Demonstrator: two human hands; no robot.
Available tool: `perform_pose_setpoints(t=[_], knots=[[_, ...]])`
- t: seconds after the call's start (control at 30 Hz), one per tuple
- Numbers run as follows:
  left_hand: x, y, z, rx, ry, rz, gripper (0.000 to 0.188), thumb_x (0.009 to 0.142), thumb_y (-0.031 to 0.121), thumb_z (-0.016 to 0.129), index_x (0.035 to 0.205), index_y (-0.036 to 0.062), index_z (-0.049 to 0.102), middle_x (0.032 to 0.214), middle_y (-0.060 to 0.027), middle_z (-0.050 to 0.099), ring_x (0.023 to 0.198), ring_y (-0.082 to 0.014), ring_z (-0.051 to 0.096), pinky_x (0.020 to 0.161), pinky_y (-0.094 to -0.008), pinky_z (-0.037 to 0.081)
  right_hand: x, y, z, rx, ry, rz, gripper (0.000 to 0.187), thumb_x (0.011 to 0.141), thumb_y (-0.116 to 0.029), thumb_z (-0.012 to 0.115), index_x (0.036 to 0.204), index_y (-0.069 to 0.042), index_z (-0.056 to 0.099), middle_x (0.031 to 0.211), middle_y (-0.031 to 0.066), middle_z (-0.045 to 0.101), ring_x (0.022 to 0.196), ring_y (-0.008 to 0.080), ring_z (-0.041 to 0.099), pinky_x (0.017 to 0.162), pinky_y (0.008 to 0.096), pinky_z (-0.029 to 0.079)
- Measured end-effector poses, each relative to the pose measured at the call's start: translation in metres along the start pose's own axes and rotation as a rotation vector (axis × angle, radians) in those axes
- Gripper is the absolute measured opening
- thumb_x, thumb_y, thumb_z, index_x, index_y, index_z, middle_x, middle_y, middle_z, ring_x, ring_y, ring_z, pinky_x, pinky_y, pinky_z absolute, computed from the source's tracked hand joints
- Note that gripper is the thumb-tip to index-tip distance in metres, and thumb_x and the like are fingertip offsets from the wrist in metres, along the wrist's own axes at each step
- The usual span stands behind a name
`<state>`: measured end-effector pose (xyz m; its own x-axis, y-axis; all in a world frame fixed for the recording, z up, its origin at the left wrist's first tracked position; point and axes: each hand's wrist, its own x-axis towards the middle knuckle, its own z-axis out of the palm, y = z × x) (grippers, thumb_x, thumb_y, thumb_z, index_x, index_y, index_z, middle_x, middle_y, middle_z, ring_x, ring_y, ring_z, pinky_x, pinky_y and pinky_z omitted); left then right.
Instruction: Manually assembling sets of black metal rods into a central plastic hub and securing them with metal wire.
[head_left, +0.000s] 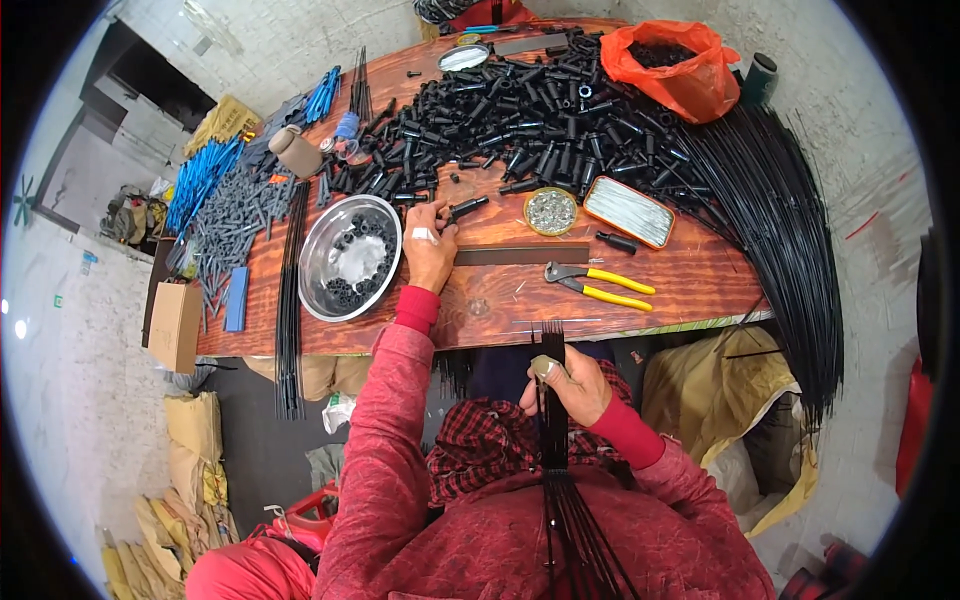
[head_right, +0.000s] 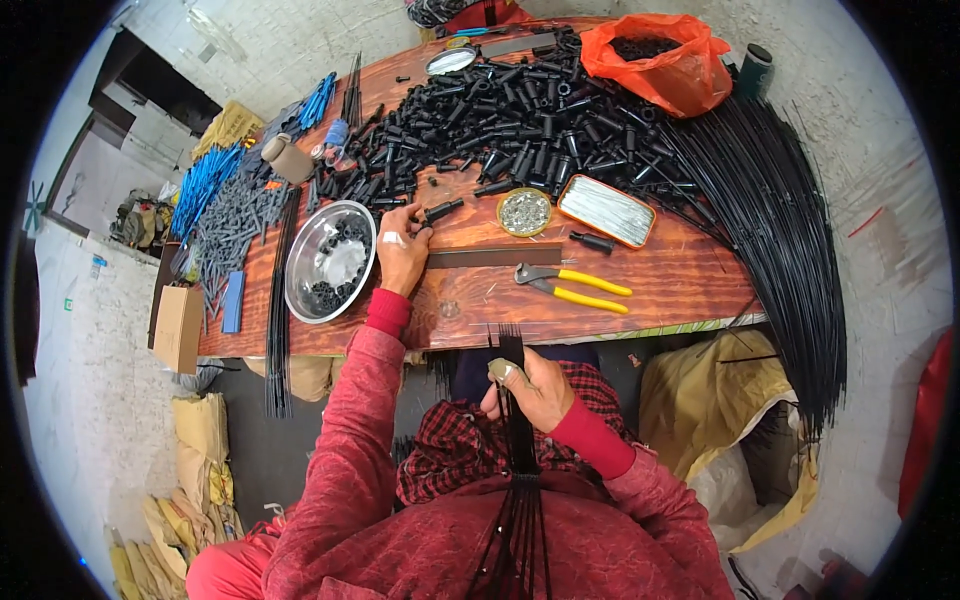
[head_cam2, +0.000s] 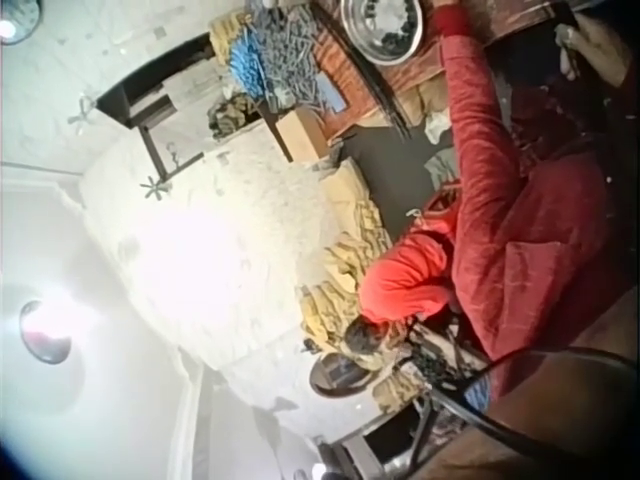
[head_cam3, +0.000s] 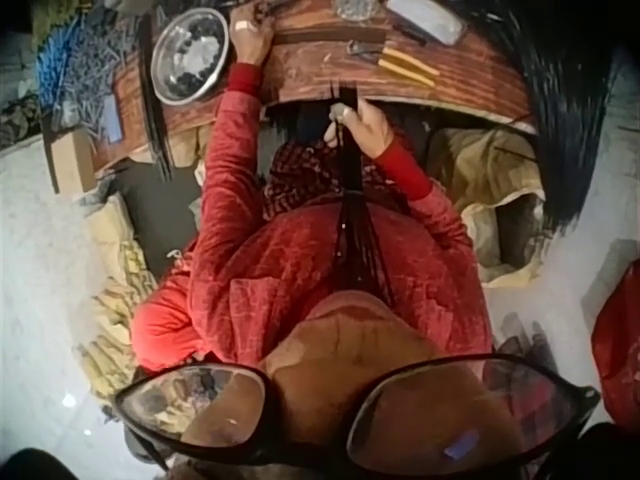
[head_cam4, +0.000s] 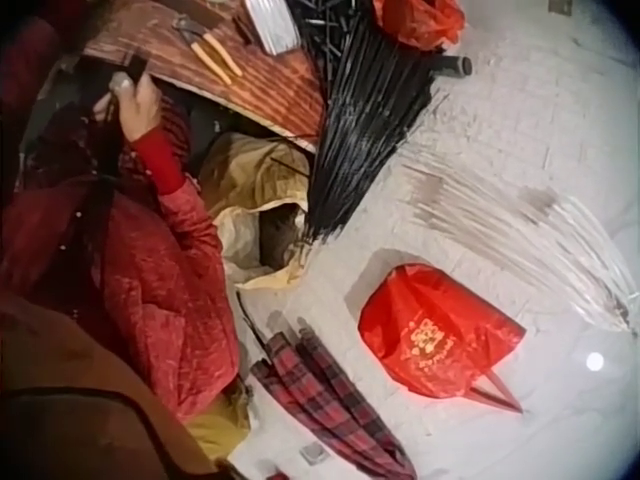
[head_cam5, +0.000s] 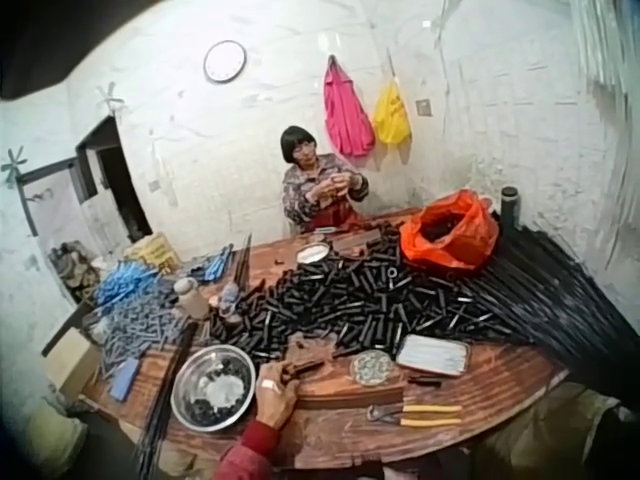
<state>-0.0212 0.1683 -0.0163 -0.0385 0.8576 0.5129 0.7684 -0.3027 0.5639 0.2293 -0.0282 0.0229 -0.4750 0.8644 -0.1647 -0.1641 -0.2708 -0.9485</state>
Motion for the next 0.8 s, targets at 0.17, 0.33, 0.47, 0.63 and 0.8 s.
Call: perform_pose_setpoints(t=[0.17,0.33,0.47,0.63,0.8], knots=[[0.001,-0.009,0.004,-0.128,-0.048,-0.102,0.038,0.077,0.005,0.072,0.114,0.0005,0.064,0.094,-0.0114,0.067,0.075,-0.0192,0.065,0.074,-0.0309,0.052,0.001,-0.001,0.001,-0.002,-0.004,0.011,0.045,0.102,-0.043,0.046,0.104,0.002,0.047,0.079,0.0184,0.068,0.069,0.0232,0.069,0.064,0.0329,0.057],[0.003,-0.002,0.001,-0.05,-0.11,-0.107,0.037,0.08,0.012,0.073,0.114,0.0008,0.064,0.094,-0.0118,0.07,0.078,-0.0193,0.068,0.075,-0.0305,0.053,-0.001,-0.005,0.002,-0.017,0.005,0.024,0.045,0.102,-0.043,0.045,0.104,0.002,0.047,0.079,0.0179,0.068,0.069,0.0226,0.069,0.064,0.0323,0.057],[0.012,0.006,0.006,0.092,0.022,0.008,0.034,0.081,0.016,0.074,0.111,0.005,0.066,0.096,-0.0124,0.067,0.084,-0.0273,0.065,0.075,-0.0362,0.052,-0.002,-0.005,0.004,-0.011,0.009,0.028,0.044,0.102,-0.042,0.045,0.104,0.002,0.047,0.08,0.0175,0.068,0.069,0.0219,0.069,0.064,0.0319,0.057],[0.027,0.006,0.014,0.378,-0.036,0.311,0.03,0.072,0.013,0.075,0.101,0.0137,0.068,0.102,-0.009,0.066,0.088,-0.0306,0.061,0.078,-0.0421,0.048,-0.005,-0.005,0.004,-0.021,0.017,0.035,0.042,0.103,-0.041,0.045,0.104,0.002,0.048,0.08,0.0172,0.068,0.07,0.0216,0.069,0.065,0.0314,0.056],[0.03,0.005,0.02,0.271,-0.085,0.252,0.022,0.073,0.012,0.074,0.093,0.0114,0.065,0.091,-0.0092,0.065,0.086,-0.0319,0.06,0.074,-0.044,0.046,-0.009,-0.003,0.005,0.027,0.088,0.04,0.032,0.103,-0.03,0.047,0.1,0.002,0.051,0.075,0.0153,0.068,0.065,0.0202,0.069,0.061,0.0311,0.057]])
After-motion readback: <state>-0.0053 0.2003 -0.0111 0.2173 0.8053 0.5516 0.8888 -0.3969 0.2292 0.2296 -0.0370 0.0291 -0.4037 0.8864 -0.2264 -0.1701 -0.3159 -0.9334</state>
